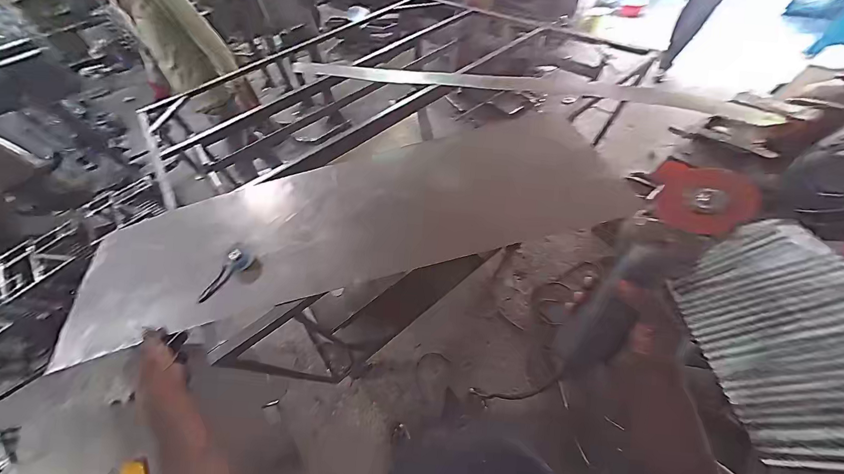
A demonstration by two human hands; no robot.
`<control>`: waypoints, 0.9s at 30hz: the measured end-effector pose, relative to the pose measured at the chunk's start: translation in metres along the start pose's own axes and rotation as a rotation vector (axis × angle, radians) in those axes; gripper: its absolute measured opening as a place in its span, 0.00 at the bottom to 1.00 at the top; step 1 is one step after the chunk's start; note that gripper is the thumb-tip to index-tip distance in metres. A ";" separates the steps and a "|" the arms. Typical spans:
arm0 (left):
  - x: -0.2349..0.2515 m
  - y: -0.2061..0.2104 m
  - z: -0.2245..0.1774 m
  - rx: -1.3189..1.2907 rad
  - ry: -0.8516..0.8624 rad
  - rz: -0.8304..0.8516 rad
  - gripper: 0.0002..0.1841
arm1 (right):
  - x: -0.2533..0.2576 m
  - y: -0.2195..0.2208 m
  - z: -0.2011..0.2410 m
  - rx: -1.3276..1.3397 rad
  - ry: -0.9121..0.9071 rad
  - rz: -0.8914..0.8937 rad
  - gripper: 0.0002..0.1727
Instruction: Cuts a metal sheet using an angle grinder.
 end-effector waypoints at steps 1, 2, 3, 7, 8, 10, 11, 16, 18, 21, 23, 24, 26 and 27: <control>0.013 -0.001 0.003 0.012 0.039 -0.021 0.28 | -0.002 -0.001 -0.001 -0.004 -0.011 0.008 0.29; 0.019 0.000 0.003 0.054 0.067 -0.034 0.29 | -0.004 -0.002 -0.001 0.003 -0.019 0.025 0.33; 0.016 0.004 -0.002 0.043 0.070 -0.059 0.28 | -0.007 -0.002 -0.001 0.003 -0.023 0.029 0.34; 0.026 0.009 0.002 -0.043 -0.044 -0.147 0.23 | -0.017 0.006 -0.002 -0.020 -0.005 0.023 0.30; 0.028 0.008 0.003 -0.007 -0.060 -0.138 0.22 | -0.017 0.009 -0.002 -0.022 -0.004 0.027 0.30; 0.016 0.002 -0.011 0.178 -0.012 -0.138 0.28 | -0.016 0.019 -0.003 -0.014 -0.003 0.033 0.29; -0.005 0.001 -0.032 0.275 0.079 -0.159 0.32 | -0.013 0.025 -0.004 0.006 -0.009 0.054 0.31; -0.219 0.097 -0.079 -0.010 0.591 0.461 0.20 | 0.007 0.073 -0.012 0.128 0.029 0.178 0.24; -0.324 0.160 -0.043 -0.155 0.403 1.159 0.34 | 0.018 0.099 -0.012 0.153 0.039 0.277 0.22; -0.426 0.201 0.011 -0.087 0.208 1.719 0.39 | 0.039 0.134 0.002 0.207 0.054 0.421 0.25; -0.430 0.201 0.050 0.005 0.163 1.742 0.19 | 0.055 0.143 0.022 0.225 0.022 0.501 0.25; -0.418 0.194 0.069 0.062 0.150 1.695 0.14 | 0.066 0.145 0.034 0.241 -0.009 0.544 0.23; -0.379 0.166 0.104 0.214 0.125 1.502 0.14 | 0.089 0.142 0.056 0.213 -0.064 0.593 0.20; -0.358 0.147 0.118 0.285 0.128 1.397 0.15 | 0.101 0.139 0.066 0.157 -0.084 0.590 0.21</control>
Point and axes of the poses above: each hand's wrist, its own x-axis towards the middle knuckle, its own y-axis out of the palm, z = x × y, the point moved 8 cm from there along x, towards the middle knuckle, and after that the axes turned 14 degrees about -x, right-handed, at the moved point
